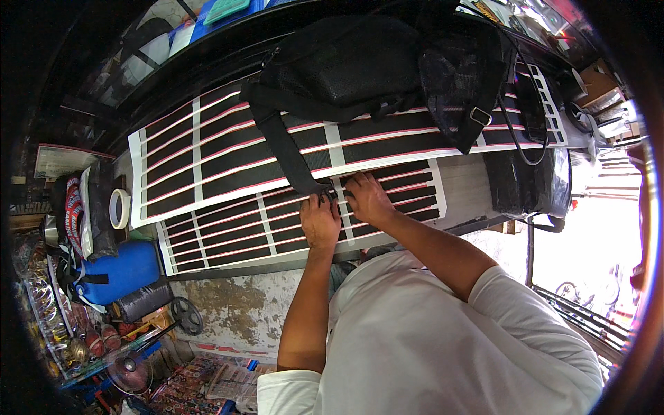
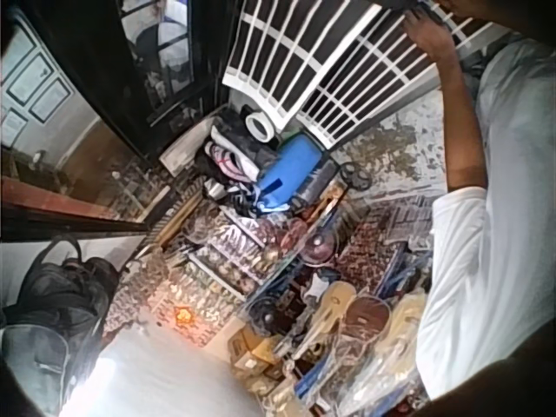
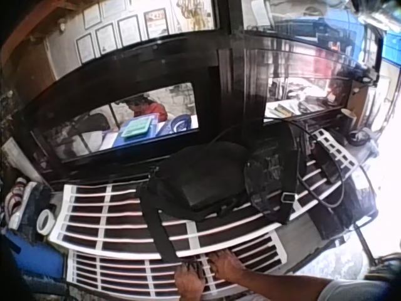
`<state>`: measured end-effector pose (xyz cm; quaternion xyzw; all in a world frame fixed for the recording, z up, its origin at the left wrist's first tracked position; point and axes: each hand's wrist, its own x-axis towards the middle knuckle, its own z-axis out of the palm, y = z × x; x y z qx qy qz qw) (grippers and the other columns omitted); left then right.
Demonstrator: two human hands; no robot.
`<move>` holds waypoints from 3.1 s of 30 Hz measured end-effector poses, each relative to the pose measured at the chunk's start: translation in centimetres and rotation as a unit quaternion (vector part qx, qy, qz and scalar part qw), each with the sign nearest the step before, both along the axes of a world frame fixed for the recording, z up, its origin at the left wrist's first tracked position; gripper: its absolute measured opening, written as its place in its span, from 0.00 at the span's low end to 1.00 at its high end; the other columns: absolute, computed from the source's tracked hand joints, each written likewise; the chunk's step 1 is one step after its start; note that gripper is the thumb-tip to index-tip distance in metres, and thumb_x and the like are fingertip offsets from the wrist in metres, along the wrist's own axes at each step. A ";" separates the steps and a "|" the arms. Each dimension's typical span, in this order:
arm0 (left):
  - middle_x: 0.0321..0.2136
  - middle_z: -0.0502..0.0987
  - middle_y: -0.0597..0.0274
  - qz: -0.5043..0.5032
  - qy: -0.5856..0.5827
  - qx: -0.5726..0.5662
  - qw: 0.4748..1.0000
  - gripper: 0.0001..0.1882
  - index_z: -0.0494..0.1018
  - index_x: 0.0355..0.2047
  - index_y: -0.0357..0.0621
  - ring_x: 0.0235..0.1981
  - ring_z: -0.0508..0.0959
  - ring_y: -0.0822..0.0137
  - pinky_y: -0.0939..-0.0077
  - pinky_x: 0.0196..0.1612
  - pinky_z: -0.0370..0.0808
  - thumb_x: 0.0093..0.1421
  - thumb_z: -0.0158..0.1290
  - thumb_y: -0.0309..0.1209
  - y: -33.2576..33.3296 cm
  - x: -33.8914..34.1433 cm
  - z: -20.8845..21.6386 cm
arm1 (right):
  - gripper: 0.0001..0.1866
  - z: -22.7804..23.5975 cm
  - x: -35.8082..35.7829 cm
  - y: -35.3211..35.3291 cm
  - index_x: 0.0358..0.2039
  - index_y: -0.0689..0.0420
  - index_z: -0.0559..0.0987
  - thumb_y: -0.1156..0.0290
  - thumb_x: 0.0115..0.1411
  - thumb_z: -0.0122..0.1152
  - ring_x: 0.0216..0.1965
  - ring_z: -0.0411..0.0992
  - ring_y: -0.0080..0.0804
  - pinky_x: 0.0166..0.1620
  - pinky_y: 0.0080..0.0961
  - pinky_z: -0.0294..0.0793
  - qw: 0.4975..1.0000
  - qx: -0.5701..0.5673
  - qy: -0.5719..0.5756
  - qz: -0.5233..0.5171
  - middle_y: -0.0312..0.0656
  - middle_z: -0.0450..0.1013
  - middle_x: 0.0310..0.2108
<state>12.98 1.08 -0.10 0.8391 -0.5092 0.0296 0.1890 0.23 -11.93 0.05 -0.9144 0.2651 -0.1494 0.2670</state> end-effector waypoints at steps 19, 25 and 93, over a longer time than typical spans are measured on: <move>0.41 0.78 0.49 0.014 0.014 0.007 1.000 0.15 0.83 0.40 0.37 0.45 0.79 0.47 0.50 0.51 0.77 0.65 0.62 0.39 0.0 0.0 0.2 | 0.18 -0.2 -0.1 0.3 0.48 0.61 0.78 0.69 0.60 0.69 0.56 0.71 0.61 0.62 0.54 0.73 1.000 -0.009 -0.013 -0.015 0.57 0.71 0.52; 0.42 0.78 0.49 0.007 -0.012 0.025 1.000 0.17 0.84 0.41 0.37 0.47 0.79 0.47 0.50 0.52 0.77 0.66 0.61 0.40 0.3 0.2 -0.8 | 0.16 -0.2 -0.3 -0.1 0.47 0.61 0.78 0.71 0.60 0.69 0.55 0.71 0.60 0.61 0.53 0.73 1.000 0.002 -0.020 0.001 0.57 0.72 0.50; 0.49 0.81 0.40 -0.195 0.042 0.164 0.966 0.24 0.79 0.50 0.34 0.50 0.84 0.42 0.51 0.54 0.84 0.52 0.66 0.28 -4.8 3.1 1.3 | 0.15 -0.8 -1.1 -1.2 0.46 0.62 0.78 0.79 0.56 0.64 0.54 0.73 0.61 0.60 0.53 0.75 0.997 0.060 -0.045 0.001 0.56 0.73 0.49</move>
